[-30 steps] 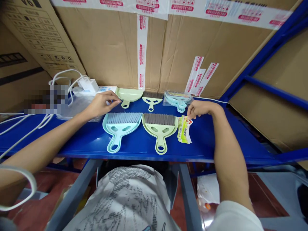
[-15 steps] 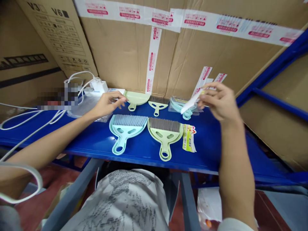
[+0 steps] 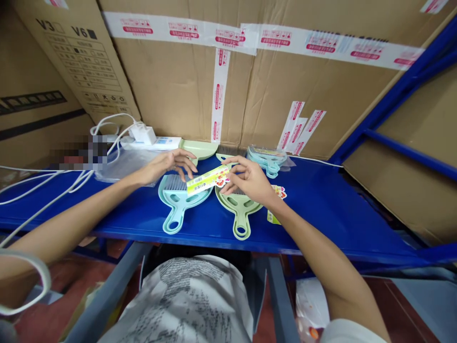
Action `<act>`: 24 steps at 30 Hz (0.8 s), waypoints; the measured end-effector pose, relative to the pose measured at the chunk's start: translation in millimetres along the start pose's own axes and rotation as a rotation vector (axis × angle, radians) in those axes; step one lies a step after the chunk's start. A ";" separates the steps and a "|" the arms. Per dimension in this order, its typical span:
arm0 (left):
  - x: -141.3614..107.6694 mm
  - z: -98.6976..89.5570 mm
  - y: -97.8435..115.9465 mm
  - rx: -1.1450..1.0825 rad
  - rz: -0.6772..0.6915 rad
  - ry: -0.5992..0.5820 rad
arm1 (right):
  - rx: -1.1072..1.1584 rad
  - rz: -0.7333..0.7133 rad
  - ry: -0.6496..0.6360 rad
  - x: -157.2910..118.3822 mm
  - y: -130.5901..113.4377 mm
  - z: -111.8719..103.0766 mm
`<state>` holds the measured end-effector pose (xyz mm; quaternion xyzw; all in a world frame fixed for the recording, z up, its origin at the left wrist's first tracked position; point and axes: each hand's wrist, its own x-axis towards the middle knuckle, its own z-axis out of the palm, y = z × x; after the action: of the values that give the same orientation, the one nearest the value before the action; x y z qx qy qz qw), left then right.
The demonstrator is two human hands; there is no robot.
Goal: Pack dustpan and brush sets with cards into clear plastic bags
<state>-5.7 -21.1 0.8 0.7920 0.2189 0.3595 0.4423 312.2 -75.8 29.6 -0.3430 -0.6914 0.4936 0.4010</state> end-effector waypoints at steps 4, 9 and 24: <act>0.5 9.8 4.1 0.332 0.083 0.018 | 0.093 0.058 -0.064 0.4 5.0 2.7; 1.5 10.5 1.7 0.447 0.054 -0.004 | 0.114 0.102 -0.165 -0.2 10.1 8.0; -6.4 -24.1 -1.3 0.942 0.126 -0.183 | -0.615 0.117 0.496 -0.9 -22.0 -138.2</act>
<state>-28.3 -11.6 5.7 0.9461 0.2698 0.1764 0.0306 434.3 -26.4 76.9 -0.5946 -0.6684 0.1879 0.4056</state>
